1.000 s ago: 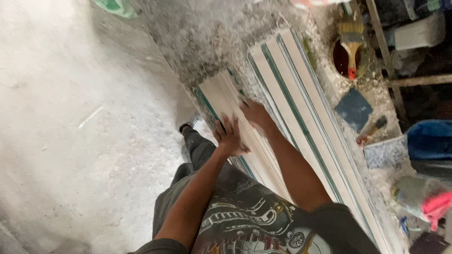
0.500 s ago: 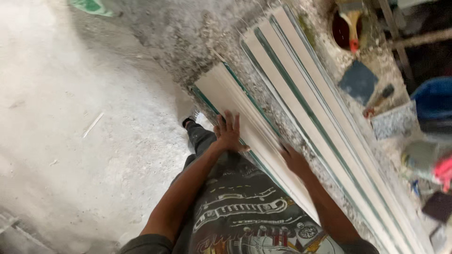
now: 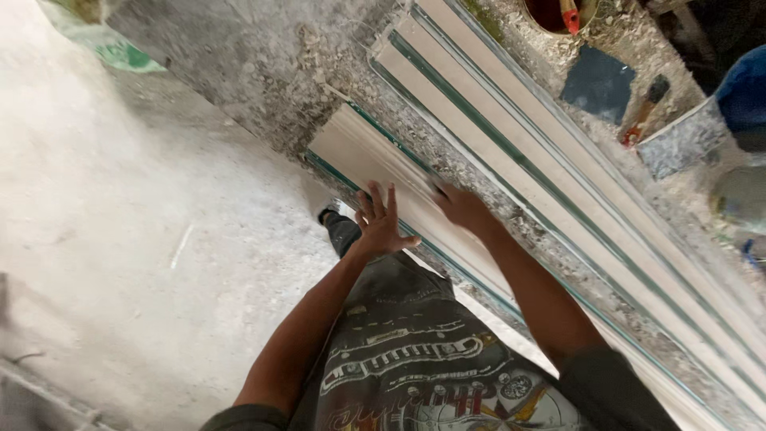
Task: The person smooths long plaster cornice moldings laid on a workbench, running a small handheld scraper along their fluted faces while steadying each strip with the other hand. They reposition along the moldings, lift and flip pieces, and scrape edges and ends to remove excess plaster.
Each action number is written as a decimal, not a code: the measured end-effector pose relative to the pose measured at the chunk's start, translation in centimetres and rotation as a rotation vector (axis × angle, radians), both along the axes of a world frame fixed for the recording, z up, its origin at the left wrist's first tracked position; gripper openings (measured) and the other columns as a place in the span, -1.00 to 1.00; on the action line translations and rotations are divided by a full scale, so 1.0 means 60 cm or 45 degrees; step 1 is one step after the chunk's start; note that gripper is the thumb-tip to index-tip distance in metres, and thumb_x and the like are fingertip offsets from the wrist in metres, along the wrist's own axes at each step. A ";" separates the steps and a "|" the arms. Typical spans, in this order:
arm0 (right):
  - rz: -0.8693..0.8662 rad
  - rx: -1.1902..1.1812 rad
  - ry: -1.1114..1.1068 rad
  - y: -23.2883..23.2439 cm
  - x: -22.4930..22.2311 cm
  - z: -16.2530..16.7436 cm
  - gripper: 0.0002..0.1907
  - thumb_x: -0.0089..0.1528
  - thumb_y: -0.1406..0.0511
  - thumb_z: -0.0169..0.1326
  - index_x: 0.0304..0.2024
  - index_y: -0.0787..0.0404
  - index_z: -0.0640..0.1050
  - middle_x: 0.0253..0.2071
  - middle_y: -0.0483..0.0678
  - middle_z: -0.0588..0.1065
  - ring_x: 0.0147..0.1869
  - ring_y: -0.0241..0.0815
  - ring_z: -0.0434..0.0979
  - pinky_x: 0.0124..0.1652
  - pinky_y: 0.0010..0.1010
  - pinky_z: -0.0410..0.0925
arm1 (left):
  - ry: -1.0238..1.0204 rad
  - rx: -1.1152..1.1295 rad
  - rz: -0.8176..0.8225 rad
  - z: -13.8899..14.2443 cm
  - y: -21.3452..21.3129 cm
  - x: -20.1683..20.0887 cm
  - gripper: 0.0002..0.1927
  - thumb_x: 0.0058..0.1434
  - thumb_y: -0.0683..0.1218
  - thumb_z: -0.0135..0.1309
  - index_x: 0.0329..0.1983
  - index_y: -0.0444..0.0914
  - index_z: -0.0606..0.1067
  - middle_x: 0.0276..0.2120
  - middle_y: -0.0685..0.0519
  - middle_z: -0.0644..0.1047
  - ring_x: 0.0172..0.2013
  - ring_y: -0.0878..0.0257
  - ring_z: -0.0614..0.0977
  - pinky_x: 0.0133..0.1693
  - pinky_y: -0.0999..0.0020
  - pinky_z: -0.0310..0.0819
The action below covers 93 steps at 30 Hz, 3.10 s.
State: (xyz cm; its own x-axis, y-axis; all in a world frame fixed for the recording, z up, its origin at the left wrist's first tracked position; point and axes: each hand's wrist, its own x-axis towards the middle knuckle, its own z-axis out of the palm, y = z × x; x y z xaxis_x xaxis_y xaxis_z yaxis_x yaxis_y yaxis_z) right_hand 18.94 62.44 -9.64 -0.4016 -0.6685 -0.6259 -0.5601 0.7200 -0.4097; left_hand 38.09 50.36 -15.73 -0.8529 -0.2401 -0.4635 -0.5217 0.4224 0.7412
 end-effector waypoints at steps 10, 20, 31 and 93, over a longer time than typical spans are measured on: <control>0.124 -0.389 0.057 -0.410 0.035 0.000 -0.56 0.47 0.07 -0.18 0.11 0.28 0.49 -0.25 0.26 0.57 -0.21 0.26 0.62 -0.12 0.07 0.45 | 0.185 -0.272 0.002 0.012 -0.066 0.038 -0.09 0.18 0.21 0.23 0.48 -0.22 0.15 0.50 -0.30 0.00 0.46 -0.37 0.06 0.23 -0.38 0.30; -0.038 -0.044 0.236 0.073 0.023 -0.080 -0.68 0.43 0.23 -0.15 0.01 0.36 0.49 -0.22 0.25 0.56 -0.31 0.17 0.62 -0.29 -0.03 0.47 | 0.240 -0.506 -0.032 0.002 -0.095 0.064 -0.13 0.27 0.15 0.20 0.54 -0.23 0.14 0.53 -0.29 0.01 0.49 -0.34 -0.03 0.32 -0.38 0.03; -0.405 0.379 0.359 0.520 0.029 -0.011 -0.65 0.34 0.27 -0.11 0.08 0.40 0.39 -0.20 0.18 0.49 -0.60 0.01 0.59 -0.62 -0.16 0.45 | 0.113 -0.481 -0.208 -0.042 -0.059 0.060 0.16 0.22 0.43 0.08 0.59 -0.27 -0.15 0.53 -0.36 -0.23 0.48 -0.42 -0.26 0.34 -0.41 -0.15; -1.863 -0.014 0.512 -0.131 0.593 -0.081 -0.46 0.23 0.20 0.15 0.25 0.17 0.44 -0.26 0.30 0.55 -0.20 0.36 0.56 -0.22 0.14 0.41 | 0.935 -0.919 -0.807 -0.025 -0.684 -0.035 -0.90 0.24 -0.07 0.19 -0.27 -0.19 0.56 -0.13 -0.02 0.52 0.03 -0.06 0.49 0.09 -0.07 0.29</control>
State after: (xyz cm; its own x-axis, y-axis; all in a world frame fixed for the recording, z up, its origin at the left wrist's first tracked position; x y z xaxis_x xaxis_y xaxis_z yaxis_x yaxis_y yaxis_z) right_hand 54.54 54.57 -14.53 -0.8336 0.4544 -0.3141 0.5511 0.7228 -0.4170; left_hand 35.99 9.31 -17.24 -0.9166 0.3124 0.2494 0.3745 0.8894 0.2622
